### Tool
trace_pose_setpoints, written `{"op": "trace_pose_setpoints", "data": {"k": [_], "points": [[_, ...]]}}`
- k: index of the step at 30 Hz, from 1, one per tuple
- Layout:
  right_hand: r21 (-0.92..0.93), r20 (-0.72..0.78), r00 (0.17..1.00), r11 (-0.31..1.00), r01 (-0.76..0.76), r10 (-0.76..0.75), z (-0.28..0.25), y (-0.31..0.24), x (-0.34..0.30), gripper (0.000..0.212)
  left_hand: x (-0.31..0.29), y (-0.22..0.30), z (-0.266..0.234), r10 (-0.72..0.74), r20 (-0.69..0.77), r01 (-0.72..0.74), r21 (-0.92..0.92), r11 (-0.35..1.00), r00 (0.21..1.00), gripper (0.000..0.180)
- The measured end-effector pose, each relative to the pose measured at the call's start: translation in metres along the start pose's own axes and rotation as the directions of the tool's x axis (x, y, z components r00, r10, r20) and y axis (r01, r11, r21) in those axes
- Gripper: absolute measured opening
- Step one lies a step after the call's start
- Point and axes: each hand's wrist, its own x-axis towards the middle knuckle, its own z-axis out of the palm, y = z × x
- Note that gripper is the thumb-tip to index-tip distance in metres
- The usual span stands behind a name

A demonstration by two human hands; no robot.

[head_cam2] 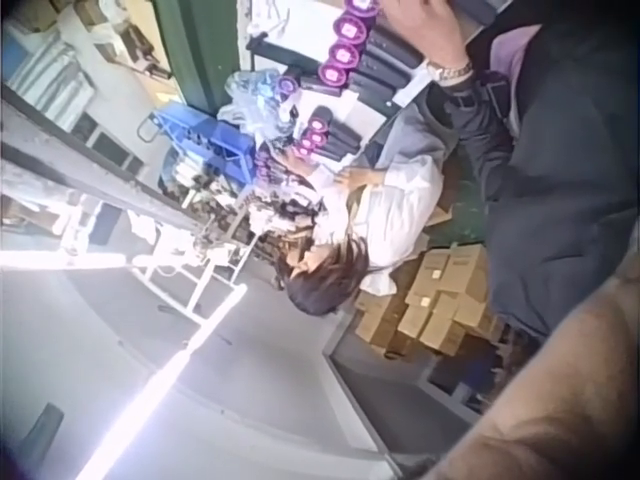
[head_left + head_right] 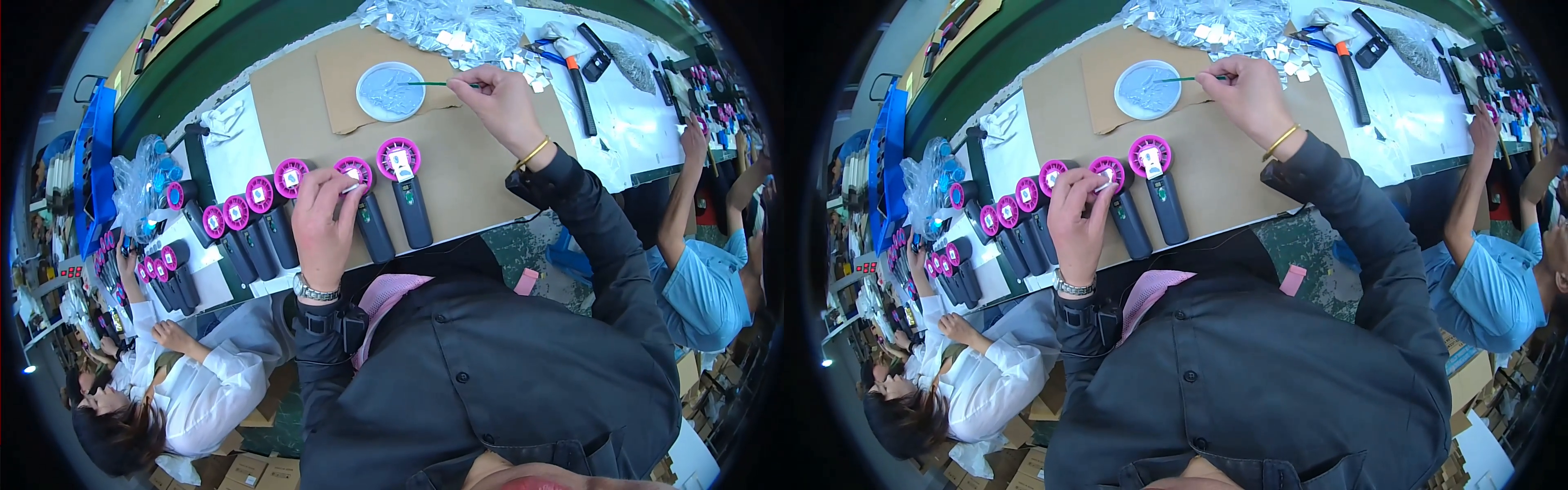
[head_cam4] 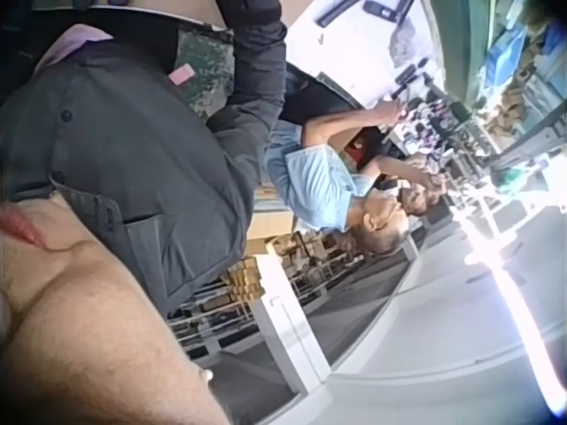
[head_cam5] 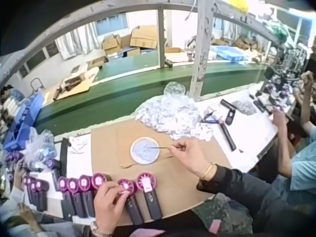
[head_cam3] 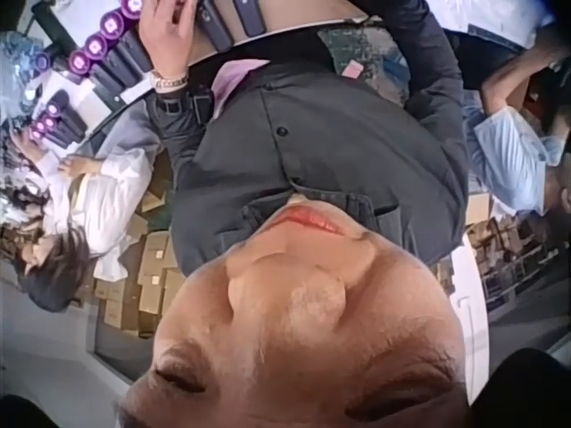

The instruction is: The person applies a substance to the center of handheld fans using a stick, places a square component onto it, and presses it down with a cloth-covered tool.

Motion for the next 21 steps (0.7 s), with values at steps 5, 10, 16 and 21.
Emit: {"op": "trace_pose_setpoints", "data": {"k": [5,10,16,21], "points": [[-0.098,0.000,1.000,0.995,-0.005,0.005,0.010,0.007,0.016,0.025,-0.004,0.003,-0.004,-0.013,0.057,0.016,-0.047,0.999,0.998,0.024],[-0.108,0.013,0.999,0.993,0.045,-0.044,0.017,0.015,0.019,0.024,-0.005,0.002,-0.007,0.005,0.049,-0.002,-0.054,0.999,0.999,0.024],[-0.057,0.060,0.998,0.998,0.012,-0.009,0.015,0.017,0.019,0.024,-0.006,0.000,-0.003,-0.005,0.029,0.007,-0.066,0.998,1.000,0.023],[0.023,0.126,0.989,0.997,-0.079,0.075,0.014,0.017,0.019,0.024,-0.009,-0.006,0.003,0.056,-0.004,-0.056,-0.012,0.998,0.998,0.021]]}}
